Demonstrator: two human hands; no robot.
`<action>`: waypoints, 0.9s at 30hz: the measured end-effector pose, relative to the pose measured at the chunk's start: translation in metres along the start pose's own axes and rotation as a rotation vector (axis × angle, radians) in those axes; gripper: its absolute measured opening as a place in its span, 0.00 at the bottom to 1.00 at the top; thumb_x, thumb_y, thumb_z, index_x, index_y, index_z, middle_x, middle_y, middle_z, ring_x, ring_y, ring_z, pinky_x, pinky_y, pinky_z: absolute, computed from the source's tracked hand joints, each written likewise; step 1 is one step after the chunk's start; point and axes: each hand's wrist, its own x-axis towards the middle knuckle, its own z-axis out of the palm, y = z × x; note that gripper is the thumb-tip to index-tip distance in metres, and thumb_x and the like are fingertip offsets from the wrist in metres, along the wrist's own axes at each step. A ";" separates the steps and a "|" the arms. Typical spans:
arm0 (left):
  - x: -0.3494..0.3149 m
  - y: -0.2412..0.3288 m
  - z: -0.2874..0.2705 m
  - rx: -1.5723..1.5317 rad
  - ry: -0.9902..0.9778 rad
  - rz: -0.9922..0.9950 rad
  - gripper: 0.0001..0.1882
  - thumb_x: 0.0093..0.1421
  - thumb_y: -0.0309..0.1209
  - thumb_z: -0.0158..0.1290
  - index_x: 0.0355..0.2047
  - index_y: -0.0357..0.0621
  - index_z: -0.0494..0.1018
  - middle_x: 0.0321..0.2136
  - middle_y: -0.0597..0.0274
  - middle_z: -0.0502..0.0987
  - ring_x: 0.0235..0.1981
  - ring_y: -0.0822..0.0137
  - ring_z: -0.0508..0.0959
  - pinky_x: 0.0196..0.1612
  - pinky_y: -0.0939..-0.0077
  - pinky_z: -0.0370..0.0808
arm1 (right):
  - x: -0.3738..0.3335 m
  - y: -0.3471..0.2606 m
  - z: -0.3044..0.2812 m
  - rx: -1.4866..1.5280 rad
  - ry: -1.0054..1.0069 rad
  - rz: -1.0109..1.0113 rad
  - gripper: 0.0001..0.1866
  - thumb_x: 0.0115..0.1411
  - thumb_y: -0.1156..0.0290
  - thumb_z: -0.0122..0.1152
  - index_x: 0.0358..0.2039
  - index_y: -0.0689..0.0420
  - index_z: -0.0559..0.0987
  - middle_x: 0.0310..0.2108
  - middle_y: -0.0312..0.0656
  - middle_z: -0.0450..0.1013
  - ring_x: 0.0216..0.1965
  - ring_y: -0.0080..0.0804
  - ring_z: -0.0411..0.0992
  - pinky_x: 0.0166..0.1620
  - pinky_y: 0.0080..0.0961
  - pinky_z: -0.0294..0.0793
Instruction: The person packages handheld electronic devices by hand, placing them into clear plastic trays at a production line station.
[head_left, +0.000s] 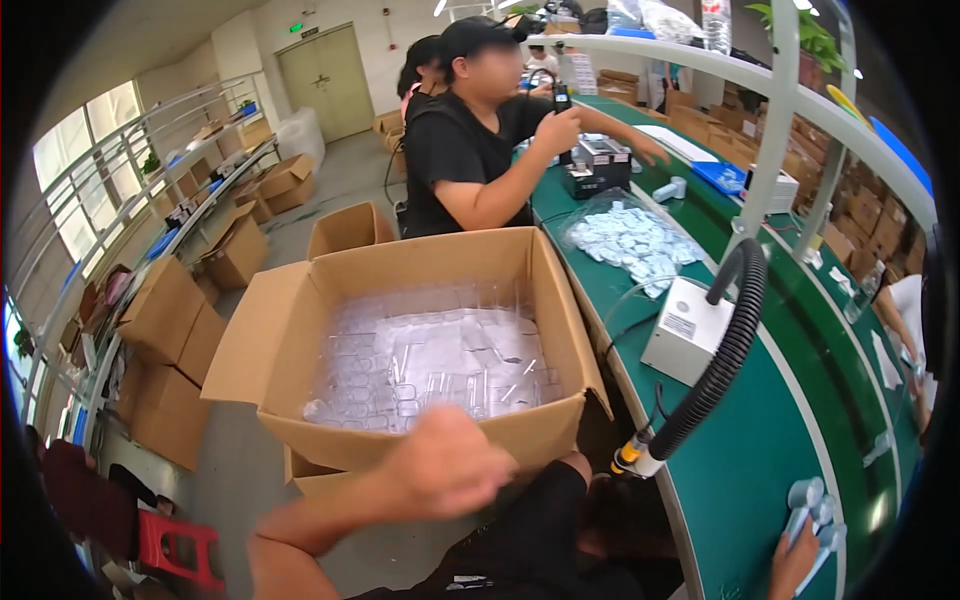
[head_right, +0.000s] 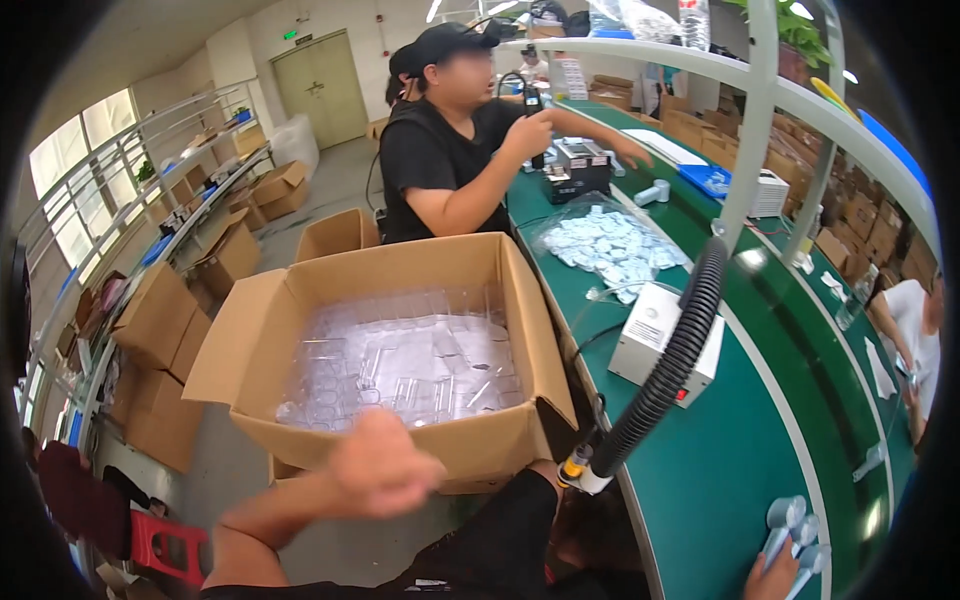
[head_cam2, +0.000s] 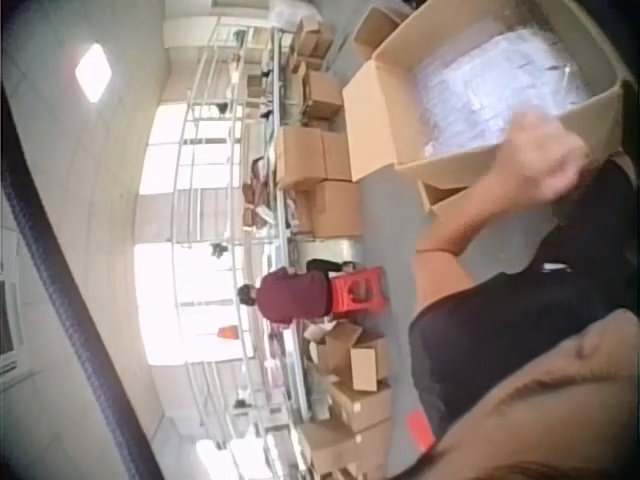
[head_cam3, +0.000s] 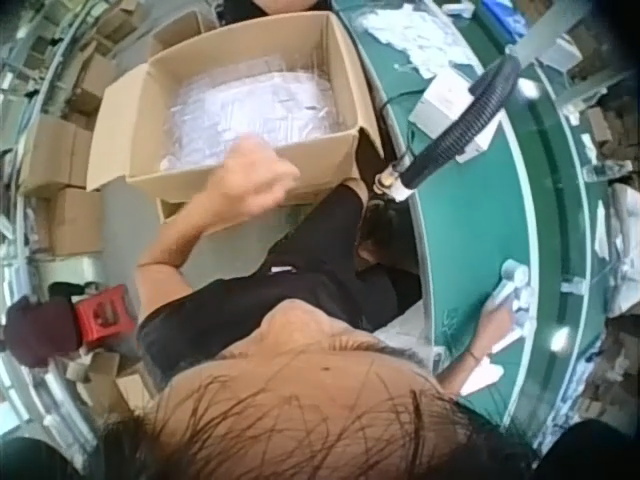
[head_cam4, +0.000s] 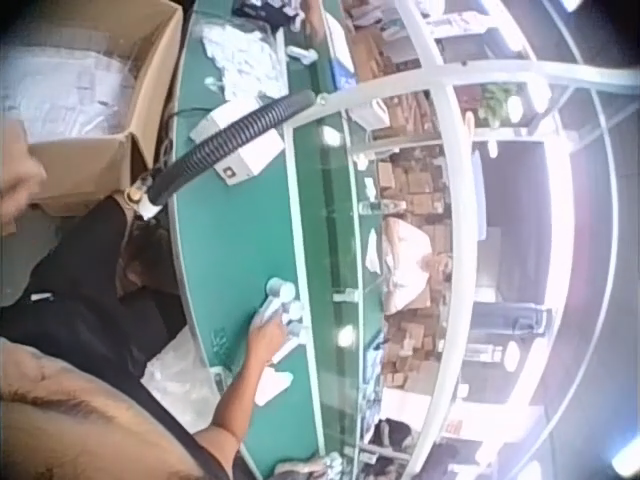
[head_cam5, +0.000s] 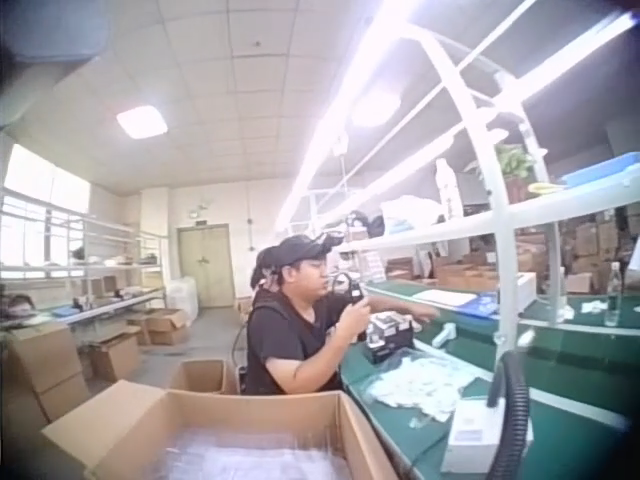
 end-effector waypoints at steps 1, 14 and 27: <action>-0.002 -0.029 -0.013 0.128 0.023 0.004 0.11 0.45 0.24 0.60 0.31 0.46 0.74 0.21 0.64 0.68 0.24 0.59 0.68 0.33 0.67 0.65 | 0.003 -0.003 -0.002 -0.009 -0.064 0.063 0.25 0.59 0.56 0.54 0.49 0.64 0.74 0.35 0.60 0.76 0.34 0.58 0.75 0.36 0.45 0.74; -0.028 -0.299 0.138 0.673 -0.882 0.016 0.12 0.50 0.31 0.54 0.37 0.53 0.76 0.38 0.62 0.75 0.43 0.60 0.75 0.40 0.61 0.71 | 0.007 0.004 0.061 -0.152 0.054 0.259 0.25 0.52 0.65 0.64 0.48 0.62 0.70 0.23 0.48 0.74 0.25 0.46 0.74 0.27 0.40 0.72; 0.046 -0.084 -0.024 -0.471 -0.149 -0.363 0.22 0.52 0.24 0.54 0.49 0.44 0.66 0.30 0.66 0.69 0.33 0.73 0.69 0.38 0.77 0.69 | -0.007 0.017 -0.028 0.374 0.168 0.237 0.16 0.52 0.66 0.60 0.36 0.62 0.70 0.21 0.52 0.74 0.22 0.43 0.75 0.27 0.38 0.75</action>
